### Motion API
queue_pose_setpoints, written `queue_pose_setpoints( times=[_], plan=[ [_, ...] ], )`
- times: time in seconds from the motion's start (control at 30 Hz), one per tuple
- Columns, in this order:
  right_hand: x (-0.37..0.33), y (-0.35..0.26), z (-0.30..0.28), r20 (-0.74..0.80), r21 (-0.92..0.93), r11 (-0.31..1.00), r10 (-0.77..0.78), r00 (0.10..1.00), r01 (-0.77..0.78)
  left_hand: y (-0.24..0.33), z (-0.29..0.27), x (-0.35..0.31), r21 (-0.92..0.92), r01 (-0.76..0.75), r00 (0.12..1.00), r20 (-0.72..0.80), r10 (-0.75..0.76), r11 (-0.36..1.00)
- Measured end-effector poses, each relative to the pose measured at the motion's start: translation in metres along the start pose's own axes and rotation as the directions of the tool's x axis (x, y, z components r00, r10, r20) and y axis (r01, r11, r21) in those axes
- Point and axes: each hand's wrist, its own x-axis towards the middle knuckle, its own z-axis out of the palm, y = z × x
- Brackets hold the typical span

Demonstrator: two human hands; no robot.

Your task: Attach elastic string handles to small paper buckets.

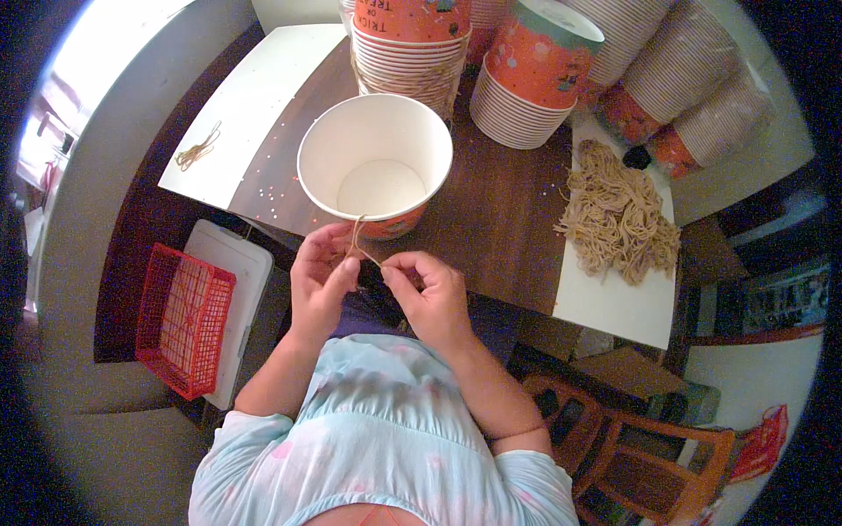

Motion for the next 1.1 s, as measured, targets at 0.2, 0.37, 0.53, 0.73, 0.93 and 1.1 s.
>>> queue_pose_setpoints(
  times=[0.2, 0.37, 0.53, 0.73, 0.93, 1.1],
  plan=[
    [-0.009, -0.003, -0.001, 0.009, 0.09, 0.995, 0.041, 0.999, -0.041, -0.018, -0.007, -0.006, 0.375, -0.374, 0.923, 0.062, 0.38, 0.848],
    [-0.016, -0.011, 0.002, 0.027, 0.17, 0.984, 0.059, 0.998, -0.063, -0.025, -0.01, -0.003, 0.548, -0.578, 0.795, 0.212, 0.568, 0.605],
    [-0.016, -0.008, 0.008, 0.081, 0.1, 0.992, -0.083, 0.993, 0.075, -0.029, -0.008, -0.003, 0.577, -0.614, 0.751, 0.218, 0.623, 0.539],
    [-0.013, -0.018, 0.007, 0.144, 0.094, 0.994, -0.059, 0.988, 0.046, -0.02, -0.007, 0.002, 0.558, -0.667, 0.696, 0.229, 0.681, 0.494],
    [-0.013, -0.017, 0.007, 0.134, 0.2, 0.979, 0.004, 0.991, -0.031, -0.018, -0.011, 0.002, 0.543, -0.634, 0.742, 0.224, 0.632, 0.551],
    [-0.012, -0.009, 0.003, 0.127, 0.29, 0.95, 0.083, 0.988, -0.117, -0.02, -0.007, -0.003, -0.296, 0.012, 0.999, -0.044, -0.026, 0.955]
  ],
)
